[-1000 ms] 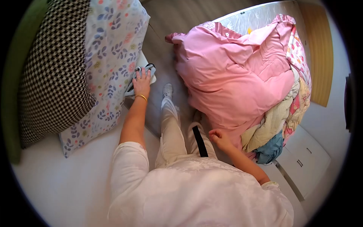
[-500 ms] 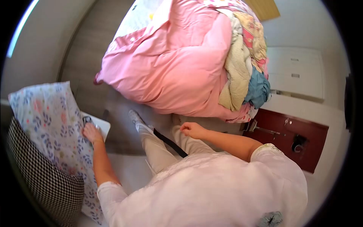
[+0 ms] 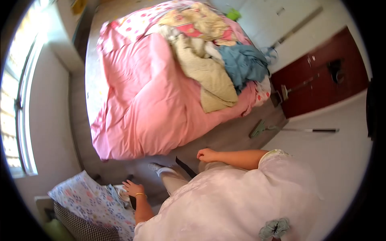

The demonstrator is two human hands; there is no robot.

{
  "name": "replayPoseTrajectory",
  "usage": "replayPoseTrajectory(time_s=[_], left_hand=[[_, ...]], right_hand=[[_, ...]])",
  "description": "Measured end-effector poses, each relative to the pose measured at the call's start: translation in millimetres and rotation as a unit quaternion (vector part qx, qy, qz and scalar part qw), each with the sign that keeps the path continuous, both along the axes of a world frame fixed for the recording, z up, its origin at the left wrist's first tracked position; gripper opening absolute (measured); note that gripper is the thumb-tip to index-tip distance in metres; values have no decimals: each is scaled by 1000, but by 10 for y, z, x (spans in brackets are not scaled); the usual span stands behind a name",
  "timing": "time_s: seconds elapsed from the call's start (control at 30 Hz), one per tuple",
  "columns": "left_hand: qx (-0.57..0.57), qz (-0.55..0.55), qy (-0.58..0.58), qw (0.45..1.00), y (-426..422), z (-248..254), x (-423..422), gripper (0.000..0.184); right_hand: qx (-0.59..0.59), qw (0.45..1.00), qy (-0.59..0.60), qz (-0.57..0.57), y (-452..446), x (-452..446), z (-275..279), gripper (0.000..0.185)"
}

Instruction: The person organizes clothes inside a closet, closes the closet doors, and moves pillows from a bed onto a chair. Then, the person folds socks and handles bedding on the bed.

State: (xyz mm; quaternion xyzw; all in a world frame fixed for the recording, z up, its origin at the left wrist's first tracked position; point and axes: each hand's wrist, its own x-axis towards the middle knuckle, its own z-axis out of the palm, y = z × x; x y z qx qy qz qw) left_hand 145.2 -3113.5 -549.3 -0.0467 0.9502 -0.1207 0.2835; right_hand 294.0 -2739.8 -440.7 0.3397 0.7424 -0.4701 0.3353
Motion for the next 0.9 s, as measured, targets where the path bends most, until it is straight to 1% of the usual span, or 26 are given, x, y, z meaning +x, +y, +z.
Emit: replayPoseTrajectory(time_s=[0.1,0.13,0.17,0.23,0.27,0.3,0.33,0.4,0.47,0.57,0.63,0.67,0.73,0.77,0.8,0.87,0.9], left_hand=[[41,-43,9,998,696,-102,319,68],[48,-53,-7,997,976,-70,440,66],[55,-65,-21,996,1303,22,560,65],[69,-17,-100,992,2061,418,790,60],[109,-27,-111,987,2260,202,899,57],[149,-36,-123,981,2454,-15,1012,55],[184,-42,-137,972,2749,-73,1142,54],[253,-54,-148,955,3467,41,1325,51],[311,-60,-147,937,4242,339,1534,49],[358,-60,-134,922,5330,762,1622,47],[325,-32,-178,928,6047,475,1374,65],[322,-175,-237,900,6300,-270,889,66],[388,-103,-126,907,7070,-166,889,69],[426,-88,-103,895,7495,-140,865,71],[462,-72,-79,880,7927,-98,830,74],[525,23,-176,832,8760,97,745,87],[574,54,-111,810,9189,244,852,91]], right_hand=[[32,998,54,-27,651,789,-200,18],[45,996,73,-33,868,1107,-285,18],[39,994,95,-48,1087,1450,-354,17],[47,987,113,-99,1597,2067,-355,17],[52,983,117,-135,1783,2397,-377,17],[70,979,73,-179,1993,2742,-409,16],[86,971,25,-220,2211,3056,-389,16],[53,930,42,-361,2578,3709,-446,15],[78,882,42,-462,2899,4255,-207,14],[151,838,37,-523,3250,4913,-326,14],[102,810,57,-575,3434,5156,-361,15],[80,794,67,-599,3547,5269,-320,15],[30,748,76,-659,3733,5323,-147,15],[7,723,81,-686,3865,5334,-32,16],[5,726,84,-683,4037,5395,27,16],[-2,732,88,-676,4397,5516,74,16],[7,730,86,-678,4600,5607,84,17]])
